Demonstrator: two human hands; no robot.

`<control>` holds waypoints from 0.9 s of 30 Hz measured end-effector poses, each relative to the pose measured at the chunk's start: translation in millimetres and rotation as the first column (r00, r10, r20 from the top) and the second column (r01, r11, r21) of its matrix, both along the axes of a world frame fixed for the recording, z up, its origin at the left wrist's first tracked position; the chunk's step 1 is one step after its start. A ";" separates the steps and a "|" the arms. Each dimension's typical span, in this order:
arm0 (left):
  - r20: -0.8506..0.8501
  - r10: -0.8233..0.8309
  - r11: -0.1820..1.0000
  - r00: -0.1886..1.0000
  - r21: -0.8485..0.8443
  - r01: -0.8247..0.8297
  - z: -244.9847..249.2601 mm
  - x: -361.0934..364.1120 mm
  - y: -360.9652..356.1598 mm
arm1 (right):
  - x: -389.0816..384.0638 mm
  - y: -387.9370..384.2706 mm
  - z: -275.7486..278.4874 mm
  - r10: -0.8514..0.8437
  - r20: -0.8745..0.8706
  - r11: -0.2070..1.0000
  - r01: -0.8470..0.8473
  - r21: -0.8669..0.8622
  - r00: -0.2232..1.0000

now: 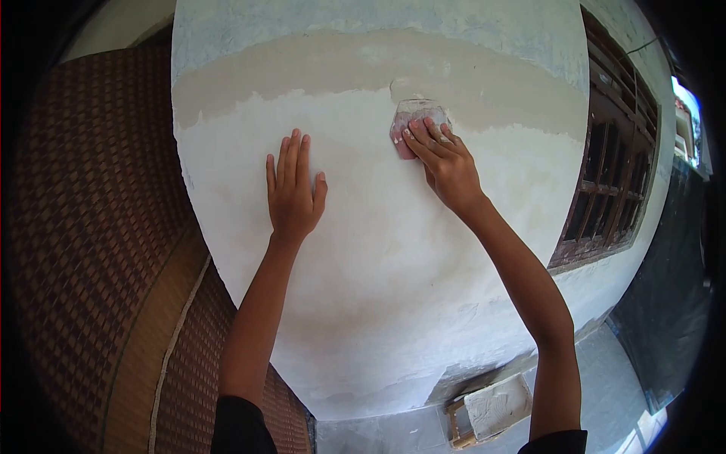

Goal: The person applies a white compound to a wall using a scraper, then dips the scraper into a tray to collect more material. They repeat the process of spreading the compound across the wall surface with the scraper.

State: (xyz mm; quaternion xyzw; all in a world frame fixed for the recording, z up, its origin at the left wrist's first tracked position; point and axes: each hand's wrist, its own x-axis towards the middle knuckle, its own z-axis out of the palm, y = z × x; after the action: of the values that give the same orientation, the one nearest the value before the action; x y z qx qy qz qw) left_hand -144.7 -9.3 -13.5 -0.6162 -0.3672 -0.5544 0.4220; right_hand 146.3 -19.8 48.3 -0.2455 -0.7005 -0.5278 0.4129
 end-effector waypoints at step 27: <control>-0.021 -0.012 1.000 1.000 -0.015 0.012 -1.3 -0.5 1.6 | -38.0 -20.8 50.6 0.491 -0.716 0.699 -0.715 -0.017 0.497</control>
State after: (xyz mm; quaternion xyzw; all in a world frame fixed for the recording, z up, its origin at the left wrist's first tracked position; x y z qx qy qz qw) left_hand -145.3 -7.7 -14.9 -0.6274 -0.3632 -0.5475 0.4180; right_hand 108.2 -40.6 98.8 -0.2128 -0.6198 -0.1046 0.7481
